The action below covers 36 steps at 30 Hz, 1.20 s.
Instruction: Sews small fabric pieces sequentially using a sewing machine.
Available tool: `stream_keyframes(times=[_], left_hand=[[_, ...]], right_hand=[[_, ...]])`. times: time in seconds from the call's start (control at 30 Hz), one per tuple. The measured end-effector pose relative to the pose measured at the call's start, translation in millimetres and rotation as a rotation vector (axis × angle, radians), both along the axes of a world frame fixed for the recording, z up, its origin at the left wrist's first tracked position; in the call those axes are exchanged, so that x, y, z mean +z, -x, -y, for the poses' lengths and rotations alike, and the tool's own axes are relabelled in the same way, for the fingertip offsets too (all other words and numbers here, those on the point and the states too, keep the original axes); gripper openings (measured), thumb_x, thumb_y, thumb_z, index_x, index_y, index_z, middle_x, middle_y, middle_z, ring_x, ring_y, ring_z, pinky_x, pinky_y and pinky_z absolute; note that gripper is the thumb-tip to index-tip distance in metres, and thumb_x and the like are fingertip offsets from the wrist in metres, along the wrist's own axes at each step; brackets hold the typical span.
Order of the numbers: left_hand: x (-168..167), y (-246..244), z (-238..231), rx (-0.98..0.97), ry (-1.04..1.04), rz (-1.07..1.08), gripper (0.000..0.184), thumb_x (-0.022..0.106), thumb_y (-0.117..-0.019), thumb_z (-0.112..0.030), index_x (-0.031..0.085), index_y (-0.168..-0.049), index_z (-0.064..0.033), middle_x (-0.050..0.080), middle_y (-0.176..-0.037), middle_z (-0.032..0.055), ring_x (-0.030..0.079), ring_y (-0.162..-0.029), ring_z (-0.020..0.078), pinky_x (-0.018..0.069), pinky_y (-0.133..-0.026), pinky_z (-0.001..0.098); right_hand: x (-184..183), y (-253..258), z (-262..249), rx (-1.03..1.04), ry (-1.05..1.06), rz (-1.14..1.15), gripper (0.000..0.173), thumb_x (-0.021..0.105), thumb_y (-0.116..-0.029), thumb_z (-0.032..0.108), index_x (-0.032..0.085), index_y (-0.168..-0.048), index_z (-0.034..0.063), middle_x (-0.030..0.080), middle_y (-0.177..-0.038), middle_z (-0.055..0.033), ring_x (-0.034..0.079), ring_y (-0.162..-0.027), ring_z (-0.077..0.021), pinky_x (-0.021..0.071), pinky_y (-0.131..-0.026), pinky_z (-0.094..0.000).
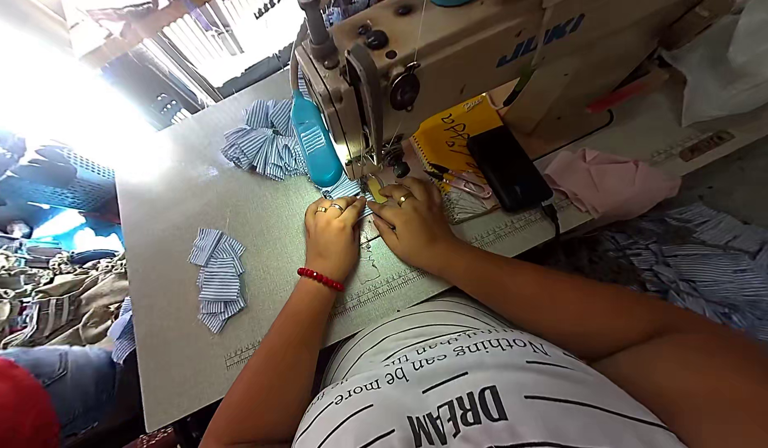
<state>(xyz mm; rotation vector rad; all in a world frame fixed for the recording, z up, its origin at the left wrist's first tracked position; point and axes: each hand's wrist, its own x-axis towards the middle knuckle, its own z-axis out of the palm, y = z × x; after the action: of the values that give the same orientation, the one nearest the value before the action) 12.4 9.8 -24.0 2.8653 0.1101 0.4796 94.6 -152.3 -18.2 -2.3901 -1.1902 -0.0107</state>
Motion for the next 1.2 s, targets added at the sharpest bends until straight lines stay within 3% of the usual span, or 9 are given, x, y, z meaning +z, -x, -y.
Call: stream_keyframes(times=[0.27, 0.43, 0.87, 1.2], left_hand=[[0, -1, -4, 0.017, 0.003, -0.014, 0.033, 0.052, -0.0993, -0.007, 0.075, -0.122, -0.0119, 0.073, -0.122, 0.0089, 0.067, -0.115, 0.0287, 0.0368, -0.112, 0.0584], [1, 0, -8, -0.009, 0.018, -0.023, 0.036, 0.05, -0.0991, -0.008, 0.075, -0.125, -0.0124, 0.072, -0.123, 0.0092, 0.066, -0.117, 0.0297, 0.0341, -0.112, 0.0603], [1, -10, -19, 0.008, 0.034, -0.073, 0.041, 0.048, -0.0988, -0.004, 0.072, -0.13, -0.0145, 0.07, -0.129, 0.0076, 0.062, -0.126, 0.0318, 0.0199, -0.115, 0.0735], [2, -19, -25, 0.081, 0.015, -0.113, 0.042, 0.047, -0.1003, -0.007, 0.071, -0.132, -0.018, 0.07, -0.13, 0.0066, 0.06, -0.129, 0.033, 0.0171, -0.116, 0.0743]], right_hand=[[-1, 0, -1, -0.004, 0.033, 0.013, 0.038, 0.05, -0.1034, 0.034, 0.07, -0.134, 0.0227, 0.061, -0.142, -0.0104, 0.041, -0.144, -0.0401, 0.0262, -0.113, -0.0714], [-3, 0, 2, 0.017, -0.051, 0.067, 0.03, 0.056, -0.1009, 0.03, 0.078, -0.117, 0.019, 0.066, -0.133, -0.0093, 0.046, -0.14, -0.0383, 0.0292, -0.114, -0.0674], [1, 3, -2, 0.002, 0.128, 0.079, 0.044, 0.042, -0.1062, 0.034, 0.063, -0.142, 0.0212, 0.057, -0.147, -0.013, 0.037, -0.148, -0.0398, 0.0165, -0.118, -0.0716], [-1, 2, -2, 0.017, 0.08, 0.102, 0.039, 0.047, -0.1046, 0.033, 0.07, -0.133, 0.0206, 0.061, -0.141, -0.0131, 0.041, -0.144, -0.0402, 0.0243, -0.118, -0.0665]])
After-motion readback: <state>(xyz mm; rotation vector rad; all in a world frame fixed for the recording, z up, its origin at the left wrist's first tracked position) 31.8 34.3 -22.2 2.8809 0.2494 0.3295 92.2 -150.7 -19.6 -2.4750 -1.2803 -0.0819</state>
